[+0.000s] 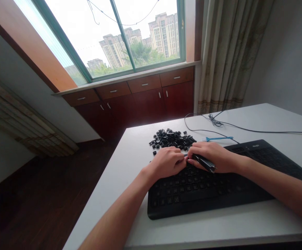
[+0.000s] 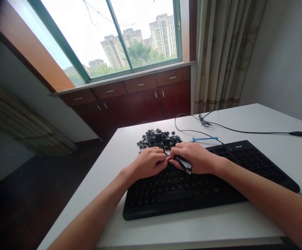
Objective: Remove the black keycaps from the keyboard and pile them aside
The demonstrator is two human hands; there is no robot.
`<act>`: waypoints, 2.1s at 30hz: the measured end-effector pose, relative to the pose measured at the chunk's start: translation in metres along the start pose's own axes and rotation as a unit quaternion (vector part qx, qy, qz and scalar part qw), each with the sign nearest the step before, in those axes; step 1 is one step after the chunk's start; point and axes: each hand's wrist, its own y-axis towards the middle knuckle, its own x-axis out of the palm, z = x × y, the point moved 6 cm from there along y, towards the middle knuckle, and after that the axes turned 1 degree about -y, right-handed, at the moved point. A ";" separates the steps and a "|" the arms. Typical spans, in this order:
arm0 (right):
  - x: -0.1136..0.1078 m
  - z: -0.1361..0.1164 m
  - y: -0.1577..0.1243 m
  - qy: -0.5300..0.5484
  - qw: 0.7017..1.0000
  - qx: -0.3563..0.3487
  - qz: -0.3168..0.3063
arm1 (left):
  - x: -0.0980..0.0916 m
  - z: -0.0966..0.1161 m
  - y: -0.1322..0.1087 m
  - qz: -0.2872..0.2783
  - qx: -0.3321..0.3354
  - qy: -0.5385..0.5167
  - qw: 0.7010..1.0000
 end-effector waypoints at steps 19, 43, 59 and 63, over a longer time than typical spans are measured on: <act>-0.001 -0.001 0.000 -0.002 1.000 -0.001 0.006 | -0.003 0.002 0.001 0.001 -0.003 -0.004 1.000; -0.002 -0.002 0.001 0.008 1.000 -0.005 0.003 | -0.005 0.002 0.001 0.004 -0.005 -0.030 1.000; -0.002 -0.002 0.001 -0.006 0.999 -0.023 0.032 | -0.014 -0.006 0.000 0.068 -0.062 -0.005 0.996; -0.001 0.000 0.001 -0.012 0.999 -0.024 0.044 | -0.027 -0.029 0.015 0.113 -0.133 0.016 0.985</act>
